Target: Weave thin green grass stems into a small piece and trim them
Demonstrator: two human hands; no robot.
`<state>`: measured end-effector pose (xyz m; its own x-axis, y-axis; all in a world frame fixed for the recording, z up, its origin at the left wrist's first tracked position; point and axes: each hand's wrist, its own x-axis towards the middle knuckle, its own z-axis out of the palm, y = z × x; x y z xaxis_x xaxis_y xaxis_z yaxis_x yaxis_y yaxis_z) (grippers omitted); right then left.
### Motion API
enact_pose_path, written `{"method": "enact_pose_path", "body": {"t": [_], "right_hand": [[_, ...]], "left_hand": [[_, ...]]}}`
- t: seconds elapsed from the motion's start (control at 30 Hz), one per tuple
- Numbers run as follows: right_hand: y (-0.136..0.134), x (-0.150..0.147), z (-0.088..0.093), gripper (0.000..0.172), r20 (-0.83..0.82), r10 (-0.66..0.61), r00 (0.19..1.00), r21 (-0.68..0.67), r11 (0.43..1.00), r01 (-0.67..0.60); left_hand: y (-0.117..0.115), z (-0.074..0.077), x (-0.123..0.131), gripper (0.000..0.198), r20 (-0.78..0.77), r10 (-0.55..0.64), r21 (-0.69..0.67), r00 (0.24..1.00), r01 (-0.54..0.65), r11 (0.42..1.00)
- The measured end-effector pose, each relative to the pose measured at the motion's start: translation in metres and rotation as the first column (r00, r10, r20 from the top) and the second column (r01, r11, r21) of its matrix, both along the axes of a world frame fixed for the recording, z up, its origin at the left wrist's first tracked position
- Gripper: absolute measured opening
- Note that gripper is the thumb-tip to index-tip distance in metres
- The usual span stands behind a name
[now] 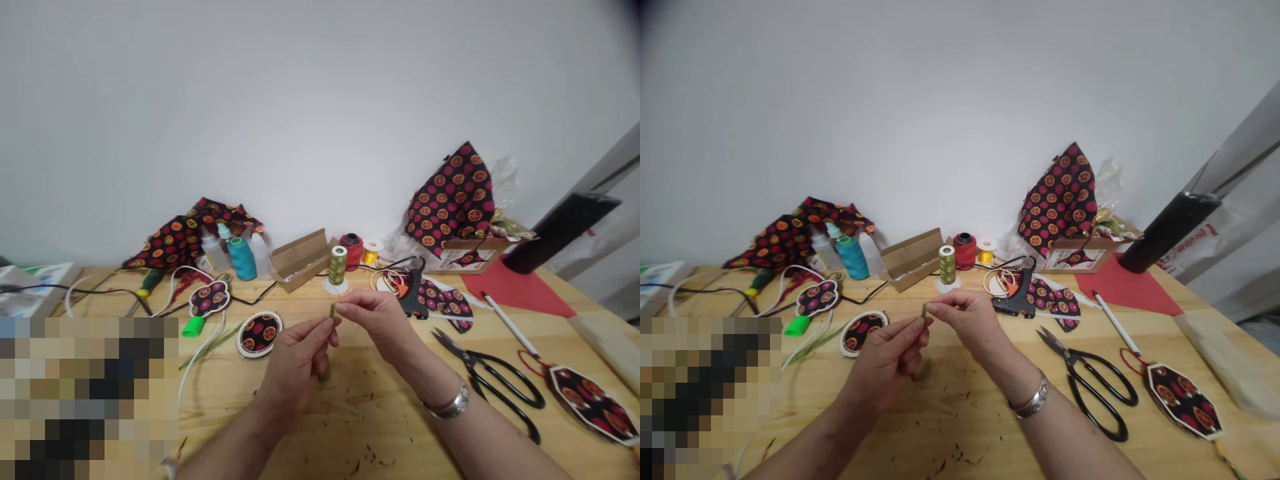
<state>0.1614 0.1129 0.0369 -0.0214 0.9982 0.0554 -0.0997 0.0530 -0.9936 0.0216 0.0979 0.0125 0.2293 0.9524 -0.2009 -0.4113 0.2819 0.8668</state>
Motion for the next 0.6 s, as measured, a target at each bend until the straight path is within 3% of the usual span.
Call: {"method": "enact_pose_path", "body": {"t": [0.2,0.37,0.5,0.6], "right_hand": [[0.001,0.0,-0.002,0.011,-0.015,0.008,1.0,-0.001,1.0,-0.008],[0.006,0.012,-0.001,0.028,-0.043,-0.037,0.998,-0.065,0.997,0.034],[0.003,0.017,0.001,0.028,0.034,0.089,0.995,-0.231,0.97,-0.078],[-0.001,0.014,-0.002,0.027,-0.022,0.178,0.984,-0.273,0.945,-0.177]], "left_hand": [[0.0,0.0,0.001,0.02,-0.004,-0.008,-0.003,1.0,0.008,1.0],[0.002,-0.001,0.001,0.02,0.001,0.008,-0.011,1.0,-0.008,1.0],[0.003,-0.001,0.001,0.02,0.016,0.009,-0.021,1.0,-0.008,1.0],[0.003,-0.001,0.001,0.02,0.026,-0.005,-0.03,1.0,0.006,1.0]]}}
